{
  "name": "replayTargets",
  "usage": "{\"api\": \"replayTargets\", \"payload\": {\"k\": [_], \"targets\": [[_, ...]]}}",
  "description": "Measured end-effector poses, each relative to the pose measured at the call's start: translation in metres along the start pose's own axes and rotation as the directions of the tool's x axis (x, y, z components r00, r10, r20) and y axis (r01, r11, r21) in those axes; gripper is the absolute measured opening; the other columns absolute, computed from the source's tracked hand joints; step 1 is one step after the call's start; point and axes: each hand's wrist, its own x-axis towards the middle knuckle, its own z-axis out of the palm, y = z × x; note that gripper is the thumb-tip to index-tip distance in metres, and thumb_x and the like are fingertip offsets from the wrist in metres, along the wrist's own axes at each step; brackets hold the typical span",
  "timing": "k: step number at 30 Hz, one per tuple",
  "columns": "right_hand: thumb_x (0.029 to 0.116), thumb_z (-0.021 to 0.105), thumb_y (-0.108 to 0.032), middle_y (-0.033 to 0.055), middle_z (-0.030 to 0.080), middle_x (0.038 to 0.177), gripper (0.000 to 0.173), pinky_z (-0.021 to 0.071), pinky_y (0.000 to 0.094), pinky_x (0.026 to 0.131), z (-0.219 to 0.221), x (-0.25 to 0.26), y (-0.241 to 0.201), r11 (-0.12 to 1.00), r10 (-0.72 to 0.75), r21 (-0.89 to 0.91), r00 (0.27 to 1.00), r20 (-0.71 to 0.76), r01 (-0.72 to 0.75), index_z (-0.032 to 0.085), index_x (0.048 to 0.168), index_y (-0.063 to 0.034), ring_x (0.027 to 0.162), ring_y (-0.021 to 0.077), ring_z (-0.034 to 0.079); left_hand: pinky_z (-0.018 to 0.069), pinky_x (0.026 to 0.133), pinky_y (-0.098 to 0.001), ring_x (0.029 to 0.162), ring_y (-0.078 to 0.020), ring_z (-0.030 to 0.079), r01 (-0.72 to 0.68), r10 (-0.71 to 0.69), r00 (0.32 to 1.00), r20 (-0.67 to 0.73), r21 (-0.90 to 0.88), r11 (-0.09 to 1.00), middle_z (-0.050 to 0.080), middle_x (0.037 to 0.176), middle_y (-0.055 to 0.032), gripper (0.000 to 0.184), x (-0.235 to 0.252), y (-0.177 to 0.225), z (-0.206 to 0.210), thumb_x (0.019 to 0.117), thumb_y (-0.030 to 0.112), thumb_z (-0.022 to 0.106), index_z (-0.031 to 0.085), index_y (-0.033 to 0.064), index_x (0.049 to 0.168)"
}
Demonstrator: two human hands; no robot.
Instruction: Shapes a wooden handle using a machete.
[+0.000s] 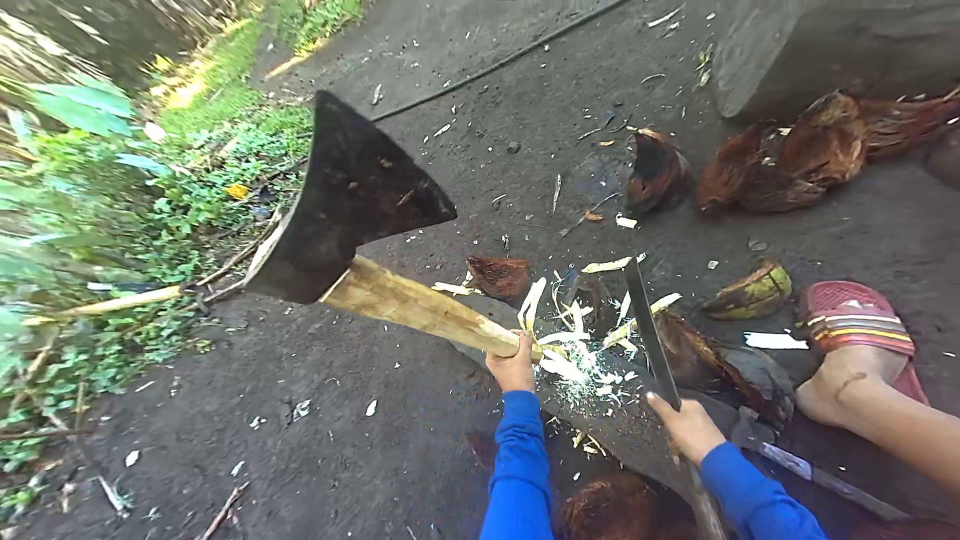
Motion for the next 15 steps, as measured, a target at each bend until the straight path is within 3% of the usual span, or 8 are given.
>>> {"api": "replayTargets", "payload": {"k": [3,6,10,12,15], "targets": [[0.1070,0.053,-0.047,0.0176,0.059,0.079,0.056,0.0520,0.0463,0.062,0.012,0.009,0.025,0.990,0.095,-0.102,0.995,0.006,-0.094,0.062,0.105,0.0077,0.061,0.0261,0.057,0.0616,0.069,-0.0275,0.069,-0.0092,0.070,0.009,-0.001,0.991,-0.131,0.056,0.998,0.070,0.079,-0.0083,0.030,0.003,0.004,0.003,0.0762,-0.004,0.081,0.063,-0.0064,0.100],[0.1065,0.054,-0.047,0.0244,0.065,0.093,0.056,0.0539,0.0531,0.074,0.023,0.014,0.032,0.977,0.109,-0.183,0.994,0.008,-0.106,0.063,0.110,0.0078,0.078,0.0343,0.066,0.0600,0.070,-0.0269,0.071,-0.0088,0.069,0.010,0.025,0.978,-0.206,0.165,0.986,0.070,0.083,-0.0108,0.037,0.004,0.014,-0.001,0.0784,0.001,0.083,0.063,-0.0092,0.108],[0.1068,0.054,-0.044,0.0301,0.068,0.107,0.054,0.0524,0.0595,0.089,0.027,0.021,0.046,0.969,0.098,-0.227,0.995,-0.017,-0.099,0.065,0.113,0.0085,0.100,0.0426,0.068,0.0587,0.065,-0.0280,0.066,-0.0092,0.067,0.017,0.039,0.979,-0.201,0.273,0.962,0.069,0.077,-0.0086,0.030,0.005,0.043,-0.012,0.0771,0.004,0.082,0.066,-0.0057,0.101],[0.1075,0.053,-0.042,0.0309,0.068,0.109,0.053,0.0523,0.0603,0.090,0.025,0.027,0.057,0.965,0.092,-0.244,0.996,-0.016,-0.093,0.065,0.114,0.0089,0.101,0.0437,0.068,0.0591,0.065,-0.0316,0.067,-0.0130,0.068,0.083,-0.043,0.988,-0.150,0.268,0.960,0.069,0.078,-0.0109,0.028,0.011,0.059,-0.022,0.0781,0.002,0.083,0.068,-0.0055,0.101],[0.1085,0.051,-0.043,0.0302,0.067,0.105,0.054,0.0526,0.0591,0.085,0.024,0.030,0.061,0.962,0.083,-0.259,0.996,-0.016,-0.084,0.064,0.115,0.0091,0.094,0.0417,0.068,0.0595,0.062,-0.0335,0.064,-0.0159,0.068,0.170,-0.151,0.984,-0.093,0.240,0.956,0.069,0.076,-0.0123,0.023,0.014,0.069,-0.036,0.0803,0.001,0.082,0.068,-0.0051,0.097]]}}
